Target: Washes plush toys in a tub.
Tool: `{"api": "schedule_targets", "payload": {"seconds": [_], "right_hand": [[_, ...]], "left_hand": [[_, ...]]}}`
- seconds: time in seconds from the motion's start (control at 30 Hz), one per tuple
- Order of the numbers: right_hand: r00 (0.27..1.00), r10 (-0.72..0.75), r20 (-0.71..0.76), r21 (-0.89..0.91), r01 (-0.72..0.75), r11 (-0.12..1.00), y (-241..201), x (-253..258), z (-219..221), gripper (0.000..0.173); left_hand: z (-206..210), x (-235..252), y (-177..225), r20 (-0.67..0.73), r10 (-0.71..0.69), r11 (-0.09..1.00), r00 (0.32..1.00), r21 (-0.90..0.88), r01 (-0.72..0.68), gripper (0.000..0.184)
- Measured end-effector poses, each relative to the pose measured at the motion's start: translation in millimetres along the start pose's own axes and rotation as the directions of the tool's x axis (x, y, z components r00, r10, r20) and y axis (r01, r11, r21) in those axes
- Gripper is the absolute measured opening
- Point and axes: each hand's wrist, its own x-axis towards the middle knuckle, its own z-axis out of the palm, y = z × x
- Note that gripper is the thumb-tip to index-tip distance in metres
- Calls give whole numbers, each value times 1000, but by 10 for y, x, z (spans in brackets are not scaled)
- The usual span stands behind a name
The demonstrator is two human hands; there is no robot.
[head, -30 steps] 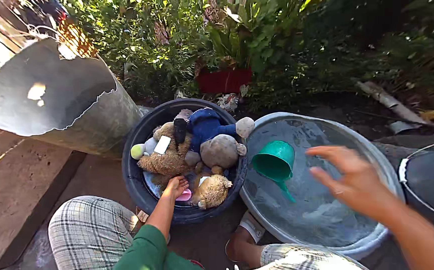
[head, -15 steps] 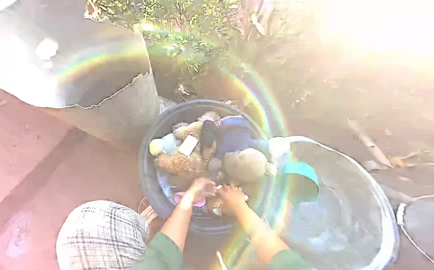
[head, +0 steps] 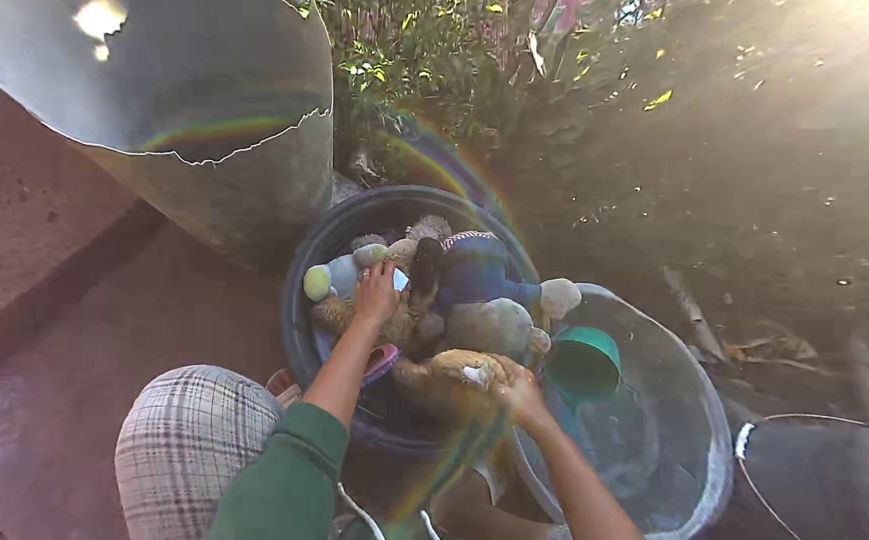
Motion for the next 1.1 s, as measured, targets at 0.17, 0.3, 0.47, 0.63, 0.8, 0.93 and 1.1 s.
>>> {"api": "schedule_targets", "payload": {"seconds": [0.17, 0.3, 0.47, 0.63, 0.8, 0.93, 1.1], "right_hand": [[971, -12, -240, 311, 89, 946, -140, -438, -263, 33], [912, 134, -388, 641, 163, 750, -232, -712, -346, 25], [872, 311, -378, 874, 225, 430, -293, -839, -466, 24], [867, 421, -268, 963, 232, 135, -223, -773, -451, 39], [859, 502, -97, 992, 127, -25, 47, -628, -243, 44], [839, 543, 33, 999, -10, -46, 205, -530, -57, 41], [828, 559, 52, 991, -111, 73, 262, -450, 96, 32]], "left_hand": [[136, 14, -50, 17, 1, 994, 1000, 111, -3, 76], [221, 42, -83, -3, 8, 994, 1000, 106, -7, 64], [124, -11, -57, -75, -15, 999, 997, -39, 12, 54], [74, -247, 148, 47, 107, 961, 993, -263, -91, 32], [716, -532, 67, 733, -32, 968, 680, -148, 205, 38], [1371, -739, -321, 722, -318, 806, 614, -136, 577, 46], [1533, -799, -535, 588, -489, 372, 644, -527, 764, 37]]}}
